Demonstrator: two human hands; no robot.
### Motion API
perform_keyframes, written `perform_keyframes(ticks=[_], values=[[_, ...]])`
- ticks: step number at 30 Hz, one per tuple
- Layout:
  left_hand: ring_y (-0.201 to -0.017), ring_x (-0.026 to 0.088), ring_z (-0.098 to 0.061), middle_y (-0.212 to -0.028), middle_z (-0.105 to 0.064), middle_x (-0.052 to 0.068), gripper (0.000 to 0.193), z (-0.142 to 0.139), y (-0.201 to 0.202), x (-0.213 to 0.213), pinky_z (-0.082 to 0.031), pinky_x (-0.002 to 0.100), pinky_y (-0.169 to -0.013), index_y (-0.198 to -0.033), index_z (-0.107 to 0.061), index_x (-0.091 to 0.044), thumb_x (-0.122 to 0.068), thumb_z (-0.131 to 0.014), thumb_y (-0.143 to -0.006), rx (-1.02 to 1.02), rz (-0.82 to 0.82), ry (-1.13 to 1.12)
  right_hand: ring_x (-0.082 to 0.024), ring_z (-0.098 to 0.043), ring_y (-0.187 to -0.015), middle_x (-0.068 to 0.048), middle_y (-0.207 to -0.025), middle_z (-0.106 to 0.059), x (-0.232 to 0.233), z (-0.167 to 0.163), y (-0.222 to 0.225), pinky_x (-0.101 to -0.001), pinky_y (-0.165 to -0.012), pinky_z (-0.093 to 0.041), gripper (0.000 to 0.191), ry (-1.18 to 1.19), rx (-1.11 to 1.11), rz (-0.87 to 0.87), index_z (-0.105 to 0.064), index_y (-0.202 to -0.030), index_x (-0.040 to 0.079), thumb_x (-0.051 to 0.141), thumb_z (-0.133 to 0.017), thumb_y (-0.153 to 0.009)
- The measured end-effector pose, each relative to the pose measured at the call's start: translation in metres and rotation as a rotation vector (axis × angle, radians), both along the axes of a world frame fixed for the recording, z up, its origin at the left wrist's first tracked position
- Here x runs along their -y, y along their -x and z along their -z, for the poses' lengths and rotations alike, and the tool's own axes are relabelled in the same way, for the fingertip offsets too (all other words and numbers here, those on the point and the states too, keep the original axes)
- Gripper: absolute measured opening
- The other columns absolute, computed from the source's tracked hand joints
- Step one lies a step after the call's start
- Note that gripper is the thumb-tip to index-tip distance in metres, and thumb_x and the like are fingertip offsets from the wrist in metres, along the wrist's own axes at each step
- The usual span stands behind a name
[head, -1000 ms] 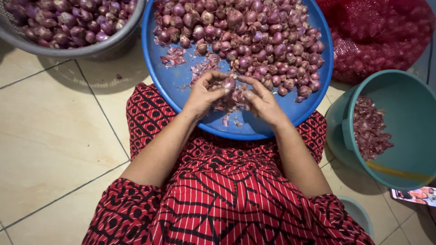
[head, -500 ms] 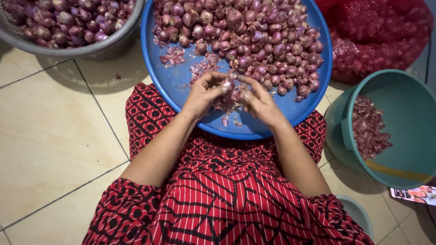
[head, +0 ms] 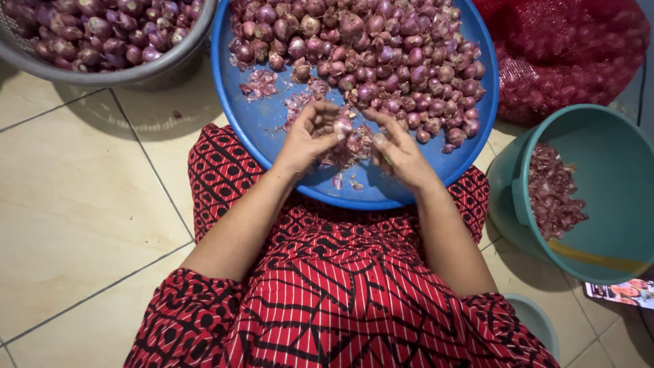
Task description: The person sits on the floor with a large blue tray of unpeeled shallots on their lap and peels the dry outer skins off the shallots one at a time, using a small paring knife to help remove the skins. Peeled shallots are dropped into a teal bucket beside them, and discarded skins accumulate on the tray.
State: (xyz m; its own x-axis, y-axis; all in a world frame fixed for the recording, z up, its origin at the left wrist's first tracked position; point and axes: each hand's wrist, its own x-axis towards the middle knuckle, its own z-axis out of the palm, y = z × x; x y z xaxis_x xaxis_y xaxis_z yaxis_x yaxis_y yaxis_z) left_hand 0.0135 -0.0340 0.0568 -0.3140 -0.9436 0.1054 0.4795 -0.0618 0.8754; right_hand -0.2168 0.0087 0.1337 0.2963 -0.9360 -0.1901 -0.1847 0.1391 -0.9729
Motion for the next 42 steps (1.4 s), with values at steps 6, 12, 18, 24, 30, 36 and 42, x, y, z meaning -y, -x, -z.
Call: perform_keyframes(ticks=[6, 12, 18, 24, 30, 36, 42], values=[[-0.103, 0.012, -0.067, -0.114, -0.071, 0.006, 0.035, 0.011, 0.000, 0.003, -0.056, 0.027, -0.094, -0.124, -0.064, -0.001, -0.003, -0.077, -0.091, 0.016, 0.030, 0.015, -0.003, -0.049, -0.058, 0.004, -0.077, -0.057, -0.001, -0.001, -0.005, -0.0194, -0.048, -0.037, 0.053, -0.001, -0.010, -0.121, -0.042, -0.154, 0.018, 0.028, -0.054, -0.104], [-0.096, 0.012, -0.069, -0.108, -0.073, 0.005, 0.034, 0.004, -0.004, 0.002, -0.057, 0.028, -0.087, -0.123, -0.066, 0.000, -0.006, -0.077, -0.091, 0.063, 0.044, -0.036, -0.003, -0.043, -0.056, 0.004, -0.077, -0.056, -0.001, 0.001, -0.006, -0.0191, -0.047, -0.032, 0.049, -0.047, 0.006, -0.102, -0.046, -0.153, 0.018, 0.030, -0.052, -0.106], [-0.095, 0.013, -0.069, -0.108, -0.074, 0.005, 0.034, -0.001, -0.005, 0.000, -0.058, 0.028, -0.086, -0.123, -0.066, -0.001, -0.007, -0.076, -0.091, 0.059, 0.061, -0.067, -0.004, -0.046, -0.061, 0.004, -0.077, -0.055, 0.001, 0.011, -0.001, -0.0195, -0.050, -0.032, 0.050, -0.025, 0.066, -0.123, -0.044, -0.153, 0.017, 0.032, -0.053, -0.106], [-0.100, 0.014, -0.069, -0.113, -0.072, 0.006, 0.036, 0.003, -0.004, 0.001, -0.058, 0.029, -0.090, -0.125, -0.065, -0.001, -0.005, -0.075, -0.091, -0.011, 0.072, -0.096, -0.004, -0.049, -0.070, 0.005, -0.090, -0.058, 0.008, 0.026, -0.004, -0.0201, -0.057, -0.037, 0.047, 0.038, 0.060, -0.040, -0.048, -0.153, 0.012, 0.027, -0.052, -0.109], [-0.105, 0.013, -0.067, -0.115, -0.070, 0.006, 0.037, 0.011, 0.000, 0.003, -0.057, 0.029, -0.095, -0.123, -0.064, -0.003, -0.007, -0.079, -0.090, 0.000, 0.012, -0.018, -0.006, -0.050, -0.067, 0.002, -0.081, -0.055, 0.002, 0.020, -0.006, -0.0216, -0.059, -0.042, 0.046, 0.093, -0.026, -0.073, -0.047, -0.151, 0.013, 0.020, -0.053, -0.106], [-0.100, 0.013, -0.067, -0.111, -0.070, 0.006, 0.036, 0.013, 0.000, 0.001, -0.057, 0.028, -0.091, -0.120, -0.065, -0.003, -0.006, -0.083, -0.088, -0.022, 0.019, -0.078, -0.008, -0.052, -0.089, 0.000, -0.107, -0.060, 0.005, 0.023, -0.017, -0.0241, -0.076, -0.046, 0.038, 0.310, -0.069, 0.003, -0.051, -0.148, 0.008, 0.017, -0.052, -0.111], [-0.101, 0.013, -0.066, -0.111, -0.069, 0.005, 0.040, 0.008, -0.002, 0.001, -0.056, 0.028, -0.091, -0.122, -0.064, -0.003, -0.003, -0.082, -0.086, 0.036, -0.002, -0.047, -0.006, -0.049, -0.071, 0.002, -0.090, -0.058, 0.000, 0.018, -0.010, -0.0228, -0.062, -0.043, 0.048, 0.070, 0.045, -0.020, -0.046, -0.152, 0.011, 0.018, -0.054, -0.104]])
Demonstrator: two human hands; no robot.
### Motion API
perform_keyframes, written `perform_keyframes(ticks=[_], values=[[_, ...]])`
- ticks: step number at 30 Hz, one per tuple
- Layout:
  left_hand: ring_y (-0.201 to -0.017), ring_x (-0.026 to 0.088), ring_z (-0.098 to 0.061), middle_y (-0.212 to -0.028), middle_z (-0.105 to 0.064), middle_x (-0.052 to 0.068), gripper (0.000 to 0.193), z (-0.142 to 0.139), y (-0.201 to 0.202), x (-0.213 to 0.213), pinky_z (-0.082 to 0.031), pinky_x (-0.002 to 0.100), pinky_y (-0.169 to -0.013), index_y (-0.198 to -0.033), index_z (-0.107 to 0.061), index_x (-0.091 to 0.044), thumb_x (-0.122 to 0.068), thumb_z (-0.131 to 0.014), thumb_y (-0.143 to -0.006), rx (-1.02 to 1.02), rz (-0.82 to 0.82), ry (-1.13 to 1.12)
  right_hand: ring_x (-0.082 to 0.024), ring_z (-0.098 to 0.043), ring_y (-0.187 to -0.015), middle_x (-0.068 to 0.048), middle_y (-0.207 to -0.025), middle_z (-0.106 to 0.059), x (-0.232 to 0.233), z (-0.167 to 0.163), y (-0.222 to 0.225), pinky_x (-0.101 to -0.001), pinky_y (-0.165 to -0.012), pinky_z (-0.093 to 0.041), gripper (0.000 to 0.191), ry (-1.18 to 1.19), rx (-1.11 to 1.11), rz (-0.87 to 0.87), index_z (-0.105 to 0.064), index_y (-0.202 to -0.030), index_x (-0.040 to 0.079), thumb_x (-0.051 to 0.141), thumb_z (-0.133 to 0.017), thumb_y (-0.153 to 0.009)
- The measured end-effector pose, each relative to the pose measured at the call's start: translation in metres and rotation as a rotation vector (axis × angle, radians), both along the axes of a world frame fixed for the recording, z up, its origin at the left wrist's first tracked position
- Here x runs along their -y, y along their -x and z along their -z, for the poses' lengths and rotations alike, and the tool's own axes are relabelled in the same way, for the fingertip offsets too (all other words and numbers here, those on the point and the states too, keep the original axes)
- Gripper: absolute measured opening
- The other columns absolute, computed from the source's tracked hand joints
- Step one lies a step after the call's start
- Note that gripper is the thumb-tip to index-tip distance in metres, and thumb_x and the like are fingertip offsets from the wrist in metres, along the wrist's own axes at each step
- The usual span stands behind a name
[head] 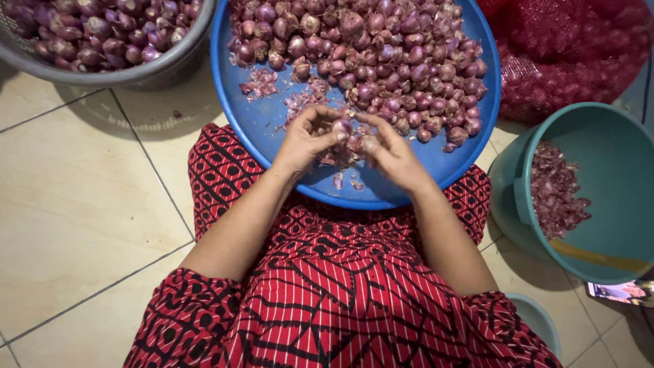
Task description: The person sits on the floor with a large blue tray of unpeeled shallots on their lap and peels the dry outer skins off the shallots one at a time, using a small paring knife to help remove the skins. Peeled shallots are dropped into a teal bucket beside them, and discarded skins accumulate on the tray.
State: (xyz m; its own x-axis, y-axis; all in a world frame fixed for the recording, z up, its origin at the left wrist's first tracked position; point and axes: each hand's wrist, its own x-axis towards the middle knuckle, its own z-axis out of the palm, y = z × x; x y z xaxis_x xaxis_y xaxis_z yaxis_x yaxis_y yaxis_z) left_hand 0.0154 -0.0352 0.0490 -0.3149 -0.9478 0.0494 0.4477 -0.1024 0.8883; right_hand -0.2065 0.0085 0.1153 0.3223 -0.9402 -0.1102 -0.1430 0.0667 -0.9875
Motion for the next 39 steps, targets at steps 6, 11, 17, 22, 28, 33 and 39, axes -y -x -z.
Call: perform_keyframes(ticks=[6, 11, 17, 22, 28, 33, 39], values=[[-0.108, 0.014, -0.067, -0.116, -0.069, 0.005, 0.040, -0.007, -0.001, -0.001, -0.056, 0.029, -0.097, -0.124, -0.062, -0.005, -0.005, -0.078, -0.087, -0.110, 0.035, -0.047, -0.006, -0.053, -0.080, 0.002, -0.105, -0.061, 0.005, 0.002, -0.006, -0.0227, -0.070, -0.047, 0.044, 0.061, -0.001, 0.013, -0.049, -0.152, 0.009, 0.021, -0.053, -0.110], [-0.103, 0.015, -0.068, -0.115, -0.070, 0.008, 0.036, -0.011, -0.003, -0.002, -0.058, 0.029, -0.092, -0.122, -0.064, -0.003, -0.006, -0.079, -0.090, -0.093, 0.043, -0.091, -0.008, -0.052, -0.069, 0.000, -0.088, -0.059, 0.001, -0.001, 0.000, -0.0233, -0.059, -0.042, 0.047, -0.040, -0.039, 0.010, -0.047, -0.151, 0.013, 0.023, -0.054, -0.105], [-0.099, 0.017, -0.072, -0.112, -0.071, 0.010, 0.032, -0.015, -0.004, -0.002, -0.060, 0.032, -0.090, -0.118, -0.062, -0.003, -0.004, -0.078, -0.090, -0.125, 0.063, -0.082, -0.007, -0.055, -0.080, -0.001, -0.100, -0.060, 0.005, 0.001, -0.003, -0.0228, -0.070, -0.048, 0.041, 0.141, -0.103, 0.030, -0.053, -0.150, 0.009, 0.021, -0.055, -0.111], [-0.101, 0.018, -0.073, -0.108, -0.074, 0.010, 0.022, -0.012, -0.005, 0.000, -0.063, 0.032, -0.091, -0.113, -0.060, -0.004, -0.004, -0.072, -0.094, -0.244, 0.065, -0.143, -0.009, -0.052, -0.065, -0.003, -0.081, -0.057, -0.001, -0.012, 0.000, -0.0251, -0.053, -0.037, 0.050, -0.117, -0.068, 0.089, -0.045, -0.152, 0.014, 0.019, -0.050, -0.103], [-0.093, 0.020, -0.071, -0.103, -0.071, 0.011, 0.018, -0.009, -0.007, 0.000, -0.061, 0.036, -0.082, -0.111, -0.056, -0.003, -0.005, -0.071, -0.100, -0.344, 0.140, -0.210, -0.007, -0.054, -0.079, 0.000, -0.101, -0.059, -0.003, -0.007, -0.017, -0.0216, -0.069, -0.047, 0.042, 0.082, 0.072, -0.029, -0.046, -0.149, 0.006, 0.019, -0.050, -0.109], [-0.104, 0.019, -0.070, -0.112, -0.070, 0.008, 0.029, -0.017, -0.008, -0.001, -0.062, 0.035, -0.092, -0.119, -0.057, -0.004, -0.007, -0.072, -0.095, -0.347, 0.142, -0.235, -0.007, -0.049, -0.070, 0.001, -0.093, -0.059, -0.001, -0.013, -0.014, -0.0213, -0.059, -0.038, 0.046, -0.028, 0.088, 0.039, -0.047, -0.151, 0.008, 0.020, -0.051, -0.107], [-0.101, 0.020, -0.071, -0.111, -0.070, 0.010, 0.036, -0.017, -0.006, -0.001, -0.061, 0.036, -0.091, -0.119, -0.055, -0.005, -0.006, -0.078, -0.091, -0.331, 0.132, -0.213, -0.007, -0.052, -0.069, 0.002, -0.087, -0.057, -0.005, -0.006, -0.013, -0.0228, -0.060, -0.043, 0.048, 0.051, 0.083, -0.040, -0.042, -0.150, 0.008, 0.024, -0.053, -0.106]])
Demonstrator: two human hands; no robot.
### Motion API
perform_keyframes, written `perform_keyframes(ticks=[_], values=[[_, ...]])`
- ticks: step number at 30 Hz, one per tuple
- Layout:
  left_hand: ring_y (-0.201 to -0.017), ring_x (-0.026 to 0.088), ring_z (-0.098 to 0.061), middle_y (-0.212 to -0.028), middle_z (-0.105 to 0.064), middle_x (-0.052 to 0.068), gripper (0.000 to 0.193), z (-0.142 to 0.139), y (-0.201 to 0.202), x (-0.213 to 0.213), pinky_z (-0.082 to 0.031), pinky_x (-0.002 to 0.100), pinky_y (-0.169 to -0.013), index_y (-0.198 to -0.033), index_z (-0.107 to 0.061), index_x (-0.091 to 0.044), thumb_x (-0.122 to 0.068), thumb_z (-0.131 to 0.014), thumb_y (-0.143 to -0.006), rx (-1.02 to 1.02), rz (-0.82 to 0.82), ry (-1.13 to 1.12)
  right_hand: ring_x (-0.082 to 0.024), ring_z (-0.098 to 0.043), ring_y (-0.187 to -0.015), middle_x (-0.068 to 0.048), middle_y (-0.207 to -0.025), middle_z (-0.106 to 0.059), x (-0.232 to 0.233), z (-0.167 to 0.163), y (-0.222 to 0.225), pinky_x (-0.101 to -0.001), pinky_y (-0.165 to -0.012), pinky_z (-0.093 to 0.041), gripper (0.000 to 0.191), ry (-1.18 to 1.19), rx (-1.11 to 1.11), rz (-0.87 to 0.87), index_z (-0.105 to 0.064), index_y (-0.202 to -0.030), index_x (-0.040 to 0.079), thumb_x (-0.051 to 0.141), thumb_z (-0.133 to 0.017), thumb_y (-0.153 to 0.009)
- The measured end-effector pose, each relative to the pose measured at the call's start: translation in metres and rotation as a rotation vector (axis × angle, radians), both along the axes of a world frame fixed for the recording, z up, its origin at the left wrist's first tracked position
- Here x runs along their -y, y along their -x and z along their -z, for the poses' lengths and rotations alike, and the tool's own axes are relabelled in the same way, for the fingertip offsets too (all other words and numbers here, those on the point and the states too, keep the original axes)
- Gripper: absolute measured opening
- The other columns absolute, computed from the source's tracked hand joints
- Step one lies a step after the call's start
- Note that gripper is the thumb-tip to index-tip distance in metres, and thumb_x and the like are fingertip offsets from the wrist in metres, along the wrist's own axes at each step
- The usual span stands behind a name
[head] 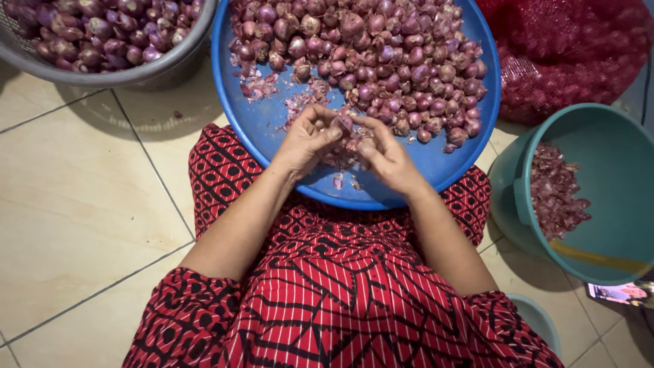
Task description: The person sits on the floor with a large blue tray of unpeeled shallots on their lap and peels the dry outer skins off the shallots one at a time, using a small paring knife to help remove the skins. Peeled shallots are dropped into a teal bucket beside them, and discarded skins accumulate on the tray.
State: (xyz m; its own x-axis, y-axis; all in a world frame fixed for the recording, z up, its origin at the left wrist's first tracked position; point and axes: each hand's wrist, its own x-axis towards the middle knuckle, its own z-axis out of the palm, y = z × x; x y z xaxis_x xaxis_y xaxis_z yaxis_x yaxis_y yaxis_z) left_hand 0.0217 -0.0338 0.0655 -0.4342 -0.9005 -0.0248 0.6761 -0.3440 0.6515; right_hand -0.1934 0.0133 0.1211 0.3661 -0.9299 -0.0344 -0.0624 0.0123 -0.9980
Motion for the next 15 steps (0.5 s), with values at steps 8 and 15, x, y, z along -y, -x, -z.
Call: perform_keyframes(ticks=[8, 15], values=[[-0.095, 0.017, -0.072, -0.109, -0.070, 0.008, 0.039, 0.010, 0.000, 0.003, -0.062, 0.032, -0.083, -0.117, -0.055, -0.005, -0.005, -0.080, -0.087, 0.101, -0.024, 0.046, -0.008, -0.050, -0.072, 0.002, -0.088, -0.054, 0.008, 0.003, 0.004, -0.0230, -0.064, -0.042, 0.046, -0.051, -0.014, 0.051, -0.047, -0.152, 0.008, 0.024, -0.052, -0.109], [-0.093, 0.015, -0.068, -0.107, -0.067, 0.008, 0.037, 0.015, 0.007, 0.000, -0.059, 0.029, -0.083, -0.115, -0.056, -0.005, -0.004, -0.081, -0.088, 0.188, -0.035, 0.149, -0.005, -0.054, -0.083, 0.002, -0.111, -0.063, 0.008, 0.008, 0.005, -0.0217, -0.072, -0.048, 0.042, 0.089, -0.089, 0.005, -0.049, -0.151, 0.010, 0.018, -0.053, -0.110]])
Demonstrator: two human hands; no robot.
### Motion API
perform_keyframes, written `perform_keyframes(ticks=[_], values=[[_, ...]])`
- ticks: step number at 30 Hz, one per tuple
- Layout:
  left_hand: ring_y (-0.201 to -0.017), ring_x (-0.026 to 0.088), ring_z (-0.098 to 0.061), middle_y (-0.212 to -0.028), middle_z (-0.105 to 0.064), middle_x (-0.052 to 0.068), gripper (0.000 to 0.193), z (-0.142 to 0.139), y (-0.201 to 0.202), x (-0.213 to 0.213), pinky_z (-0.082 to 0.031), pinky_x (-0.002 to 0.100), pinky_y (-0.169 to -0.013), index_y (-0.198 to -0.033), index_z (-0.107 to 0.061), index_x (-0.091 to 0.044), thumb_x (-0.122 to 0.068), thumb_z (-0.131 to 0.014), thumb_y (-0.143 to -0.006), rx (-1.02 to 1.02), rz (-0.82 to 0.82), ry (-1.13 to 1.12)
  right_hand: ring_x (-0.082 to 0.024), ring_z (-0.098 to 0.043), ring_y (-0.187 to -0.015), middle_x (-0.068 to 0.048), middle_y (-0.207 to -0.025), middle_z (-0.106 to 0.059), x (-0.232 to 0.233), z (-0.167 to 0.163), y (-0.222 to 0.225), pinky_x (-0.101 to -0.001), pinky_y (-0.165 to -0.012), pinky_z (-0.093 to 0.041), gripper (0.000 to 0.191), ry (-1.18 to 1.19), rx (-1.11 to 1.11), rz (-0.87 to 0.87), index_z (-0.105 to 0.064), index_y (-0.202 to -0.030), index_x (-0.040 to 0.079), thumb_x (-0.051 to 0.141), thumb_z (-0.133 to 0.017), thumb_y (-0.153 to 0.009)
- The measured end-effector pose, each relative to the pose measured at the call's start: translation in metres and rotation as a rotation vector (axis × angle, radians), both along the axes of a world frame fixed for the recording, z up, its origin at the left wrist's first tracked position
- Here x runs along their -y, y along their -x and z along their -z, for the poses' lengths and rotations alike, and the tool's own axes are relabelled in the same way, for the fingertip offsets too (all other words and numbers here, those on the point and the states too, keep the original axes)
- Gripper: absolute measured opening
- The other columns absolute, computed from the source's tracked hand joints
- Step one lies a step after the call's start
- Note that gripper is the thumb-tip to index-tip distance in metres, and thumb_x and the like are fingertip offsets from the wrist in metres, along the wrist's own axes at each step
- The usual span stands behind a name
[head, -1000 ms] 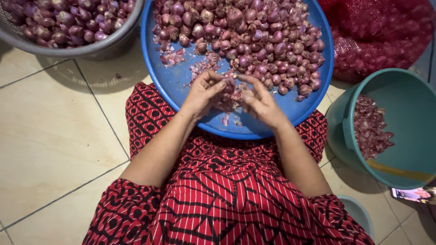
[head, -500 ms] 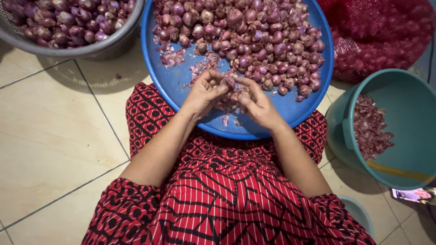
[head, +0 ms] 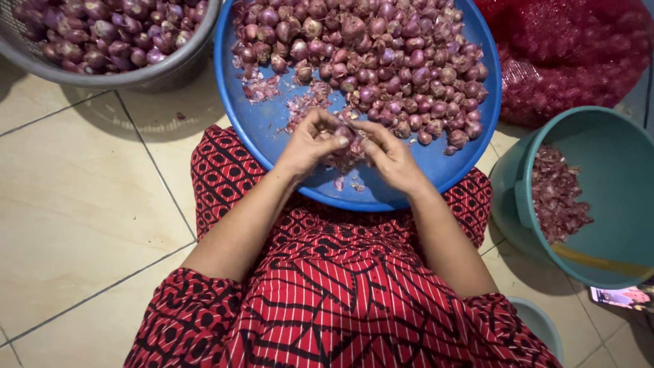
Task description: The person sits on the floor with a large blue tray of unpeeled shallots on their lap and peels the dry outer skins off the shallots one at a time, using a small paring knife to help remove the skins. Peeled shallots are dropped into a teal bucket beside them, and discarded skins accumulate on the tray.
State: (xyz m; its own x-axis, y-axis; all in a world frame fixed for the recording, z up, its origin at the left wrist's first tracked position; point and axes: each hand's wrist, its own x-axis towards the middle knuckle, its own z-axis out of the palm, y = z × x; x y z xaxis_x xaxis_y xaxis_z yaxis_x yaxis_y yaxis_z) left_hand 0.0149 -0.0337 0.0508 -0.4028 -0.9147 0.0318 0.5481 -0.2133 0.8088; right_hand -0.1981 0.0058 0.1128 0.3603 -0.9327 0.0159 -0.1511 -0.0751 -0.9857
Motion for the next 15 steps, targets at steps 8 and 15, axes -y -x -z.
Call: perform_keyframes(ticks=[8, 15], values=[[-0.110, 0.027, -0.071, -0.115, -0.072, 0.011, 0.042, -0.086, -0.125, 0.061, -0.060, 0.043, -0.108, -0.122, -0.059, -0.006, -0.015, -0.089, -0.093, 0.448, -0.720, 0.364, -0.007, -0.050, -0.068, -0.002, -0.089, -0.058, 0.015, 0.021, 0.035, -0.0219, -0.059, -0.042, 0.045, -0.086, 0.012, 0.193, -0.050, -0.153, 0.013, 0.021, -0.053, -0.109], [-0.125, 0.038, -0.055, -0.130, -0.062, 0.020, 0.059, -0.068, -0.126, 0.102, -0.043, 0.046, -0.107, -0.130, -0.062, -0.002, -0.025, -0.093, -0.085, 1.172, -0.942, 0.873, -0.007, -0.053, -0.061, -0.002, -0.078, -0.061, 0.023, 0.036, 0.035, -0.0211, -0.049, -0.039, 0.048, -0.241, 0.180, 0.304, -0.045, -0.153, 0.009, 0.025, -0.051, -0.109]])
